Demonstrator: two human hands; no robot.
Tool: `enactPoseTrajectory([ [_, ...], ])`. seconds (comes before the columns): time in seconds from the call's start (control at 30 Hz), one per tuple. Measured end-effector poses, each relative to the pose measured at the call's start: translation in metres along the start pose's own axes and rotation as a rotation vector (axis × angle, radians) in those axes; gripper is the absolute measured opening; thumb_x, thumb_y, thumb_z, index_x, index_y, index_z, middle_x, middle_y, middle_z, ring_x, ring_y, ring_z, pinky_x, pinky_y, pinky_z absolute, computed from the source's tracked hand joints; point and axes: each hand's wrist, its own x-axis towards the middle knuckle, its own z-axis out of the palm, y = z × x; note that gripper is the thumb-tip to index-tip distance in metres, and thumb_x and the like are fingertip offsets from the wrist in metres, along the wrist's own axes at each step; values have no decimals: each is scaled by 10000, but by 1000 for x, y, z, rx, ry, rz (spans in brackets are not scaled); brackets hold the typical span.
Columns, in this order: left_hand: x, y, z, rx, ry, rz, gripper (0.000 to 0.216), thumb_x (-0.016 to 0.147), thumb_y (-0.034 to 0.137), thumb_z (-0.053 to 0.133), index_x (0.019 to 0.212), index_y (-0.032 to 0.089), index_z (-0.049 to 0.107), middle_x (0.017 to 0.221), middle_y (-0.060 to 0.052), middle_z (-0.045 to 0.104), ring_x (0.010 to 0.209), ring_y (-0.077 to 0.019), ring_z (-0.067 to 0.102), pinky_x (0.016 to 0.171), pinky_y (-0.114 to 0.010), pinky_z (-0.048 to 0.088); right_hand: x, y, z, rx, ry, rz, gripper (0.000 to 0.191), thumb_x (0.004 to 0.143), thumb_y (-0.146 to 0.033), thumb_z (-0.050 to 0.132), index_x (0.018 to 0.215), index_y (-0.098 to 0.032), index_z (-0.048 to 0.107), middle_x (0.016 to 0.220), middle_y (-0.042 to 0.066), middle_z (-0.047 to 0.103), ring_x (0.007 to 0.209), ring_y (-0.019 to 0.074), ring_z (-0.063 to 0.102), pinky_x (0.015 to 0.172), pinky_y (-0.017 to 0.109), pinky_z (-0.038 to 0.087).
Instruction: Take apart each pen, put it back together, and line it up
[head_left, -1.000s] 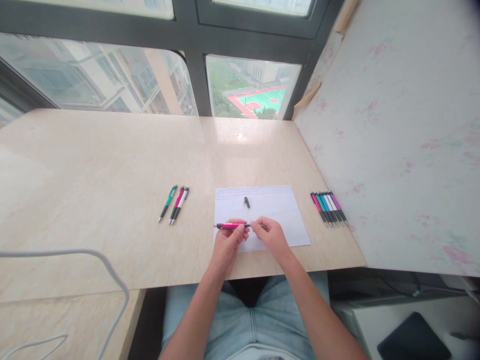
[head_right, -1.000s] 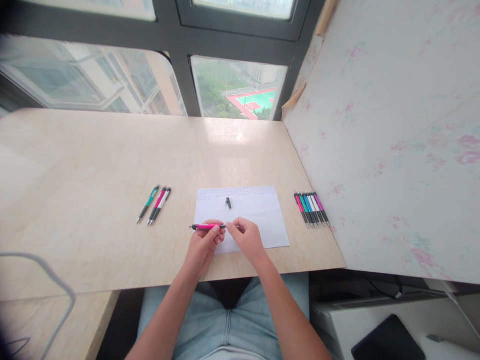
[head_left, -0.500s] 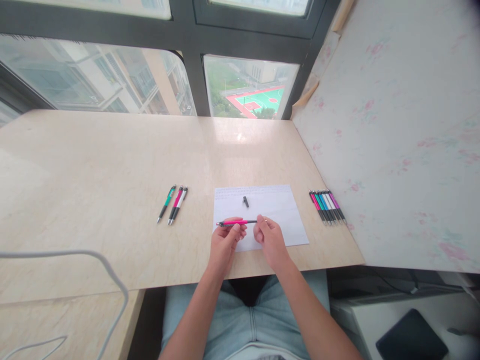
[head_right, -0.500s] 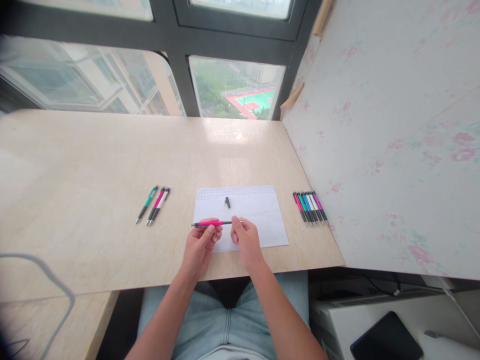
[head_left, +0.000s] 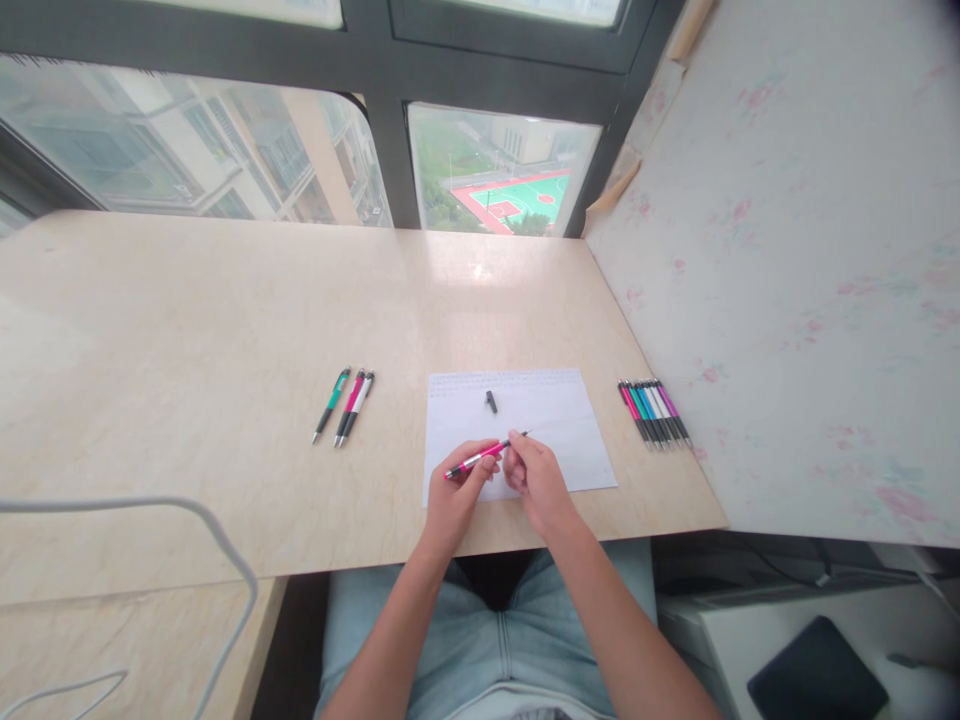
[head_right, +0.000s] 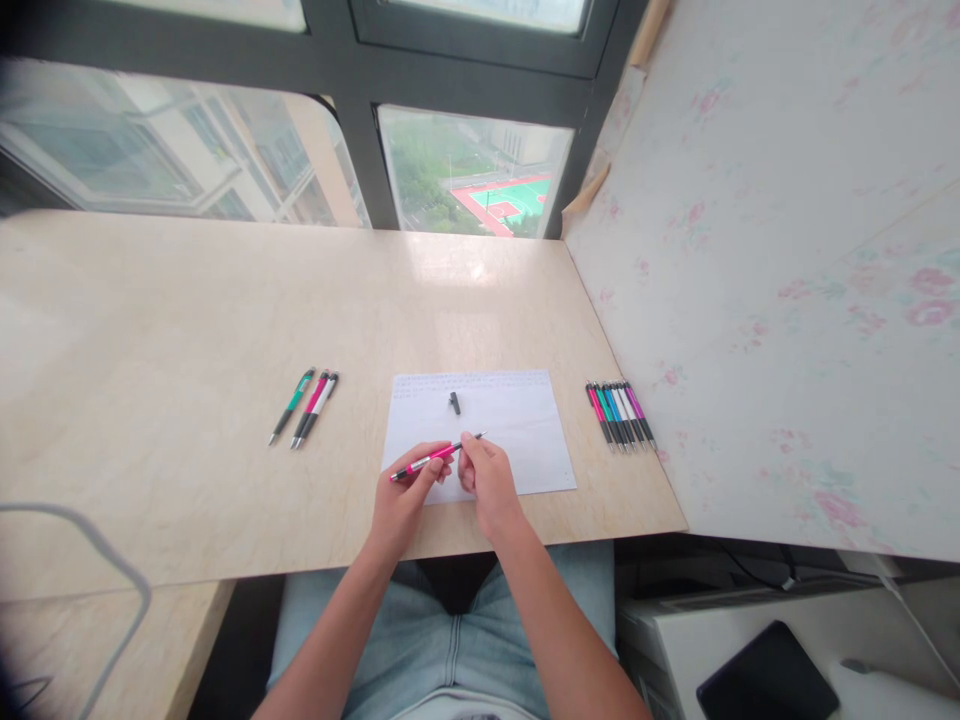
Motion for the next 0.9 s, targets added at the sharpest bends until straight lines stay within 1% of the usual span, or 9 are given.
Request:
enactPoseTrajectory([
  [0.07,-1,4,2,37,-21,52,224,842,333,708,1003,191,773,863,-82,730,770,-193,642,743,-310,499,0,1,-2,-19,15,11,543,787,-591,665,494,-207,418,409,-93,267,408,63,212,433,243,141],
  [0.17,-4,8,4,62,-53,115,199,825,317,726,981,210,788,872,-90,729,788,-205,641,730,-308,490,-1,1,-6,-55,7,26,574,790,-627,650,492,-216,381,413,-97,237,413,65,193,437,246,136],
  [0.3,-7,6,4,76,-73,170,202,853,329,692,993,216,784,825,-82,715,726,-193,622,684,-309,485,-3,2,-9,-61,-30,-1,565,803,-618,647,505,-211,393,429,-89,268,428,68,219,444,242,169],
  [0.37,-7,4,3,47,-54,172,207,857,346,687,979,209,783,810,-78,711,704,-187,615,671,-309,484,-4,3,-5,-47,-15,-33,567,811,-621,638,505,-209,398,441,-74,314,435,75,280,447,239,208],
  [0.47,-6,2,2,-37,10,135,233,844,378,700,957,190,781,807,-78,718,690,-182,613,646,-303,484,-6,6,4,-9,-23,-74,566,817,-627,627,507,-208,405,498,-27,446,492,105,421,482,246,313],
  [0.57,-3,-1,1,-115,41,79,261,840,396,706,918,158,776,769,-73,716,651,-163,599,618,-288,477,-6,8,13,-20,-40,-116,564,842,-632,590,511,-214,405,529,-9,490,517,120,447,529,268,376],
  [0.67,1,-4,0,-251,96,1,316,834,447,703,849,137,763,715,-69,703,626,-147,598,604,-270,466,-4,9,17,-177,11,-211,551,863,-630,561,530,-211,429,528,-28,446,506,110,386,523,268,343],
  [0.77,4,-4,1,-405,162,-88,354,790,480,739,818,128,752,671,-58,683,602,-127,587,593,-247,456,-2,10,19,-333,42,-298,537,882,-611,542,541,-206,449,534,-36,424,517,108,366,530,268,327],
  [0.9,6,0,3,-523,176,-144,337,756,448,781,822,118,749,687,-50,676,604,-100,574,597,-225,451,2,9,17,-344,6,-308,457,884,-546,571,589,-205,498,533,-45,419,519,108,378,526,260,332],
])
